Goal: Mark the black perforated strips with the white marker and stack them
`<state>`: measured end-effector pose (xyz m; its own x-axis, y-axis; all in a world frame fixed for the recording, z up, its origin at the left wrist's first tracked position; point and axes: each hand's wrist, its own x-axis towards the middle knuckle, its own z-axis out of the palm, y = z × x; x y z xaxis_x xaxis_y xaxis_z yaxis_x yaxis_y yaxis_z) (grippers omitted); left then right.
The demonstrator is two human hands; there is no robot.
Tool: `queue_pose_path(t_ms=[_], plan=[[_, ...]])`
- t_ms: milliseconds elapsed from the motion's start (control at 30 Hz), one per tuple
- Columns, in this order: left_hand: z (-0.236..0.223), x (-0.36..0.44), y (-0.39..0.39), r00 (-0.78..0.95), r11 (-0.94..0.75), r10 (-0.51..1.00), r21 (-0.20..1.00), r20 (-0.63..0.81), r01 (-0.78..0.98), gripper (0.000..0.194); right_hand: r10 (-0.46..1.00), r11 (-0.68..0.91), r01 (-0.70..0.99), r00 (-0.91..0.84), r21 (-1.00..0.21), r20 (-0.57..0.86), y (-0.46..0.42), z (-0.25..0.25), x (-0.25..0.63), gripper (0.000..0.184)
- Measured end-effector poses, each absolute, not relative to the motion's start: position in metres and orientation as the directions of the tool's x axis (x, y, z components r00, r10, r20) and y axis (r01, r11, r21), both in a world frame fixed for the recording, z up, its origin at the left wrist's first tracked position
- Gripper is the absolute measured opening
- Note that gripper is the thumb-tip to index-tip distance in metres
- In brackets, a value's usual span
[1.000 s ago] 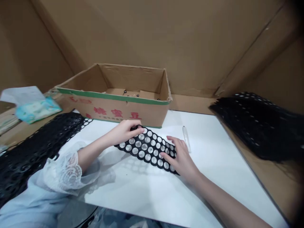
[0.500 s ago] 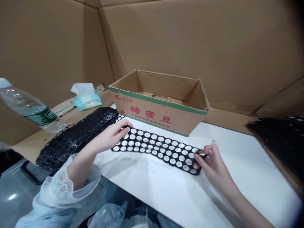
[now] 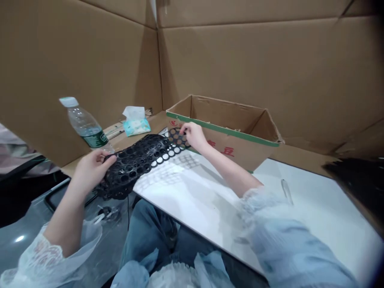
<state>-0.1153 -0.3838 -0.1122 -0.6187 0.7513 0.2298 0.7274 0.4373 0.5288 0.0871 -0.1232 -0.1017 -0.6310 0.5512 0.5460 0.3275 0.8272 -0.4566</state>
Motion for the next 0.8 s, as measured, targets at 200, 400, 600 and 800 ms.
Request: queue_pose_path(t_ms=[200, 400, 600, 800], plan=[[-0.124, -0.143, -0.415, -0.705, 0.587, 0.707, 0.507, 0.058, 0.631, 0.043, 0.419, 0.906, 0.394, -0.792, -0.154, 0.444, -0.129, -0.094, -0.021, 0.030], [-0.114, -0.121, -0.406, -0.657, 0.671, 0.709, 0.042, 0.255, 0.740, 0.039, 0.325, 0.942, 0.332, -0.872, -0.044, 0.366, -0.148, -0.090, -0.007, 0.027], [-0.101, -0.049, -0.346, -0.360, 0.325, 0.856, 0.155, 0.372, 0.933, 0.030, 0.264, 0.951, 0.304, -0.884, 0.047, 0.386, -0.168, -0.080, 0.110, 0.026], [-0.114, 0.036, -0.276, 0.102, -0.132, 0.922, 0.056, 0.374, 0.990, 0.031, 0.480, 0.845, 0.534, -0.762, 0.003, 0.434, -0.182, -0.068, 0.258, 0.030]])
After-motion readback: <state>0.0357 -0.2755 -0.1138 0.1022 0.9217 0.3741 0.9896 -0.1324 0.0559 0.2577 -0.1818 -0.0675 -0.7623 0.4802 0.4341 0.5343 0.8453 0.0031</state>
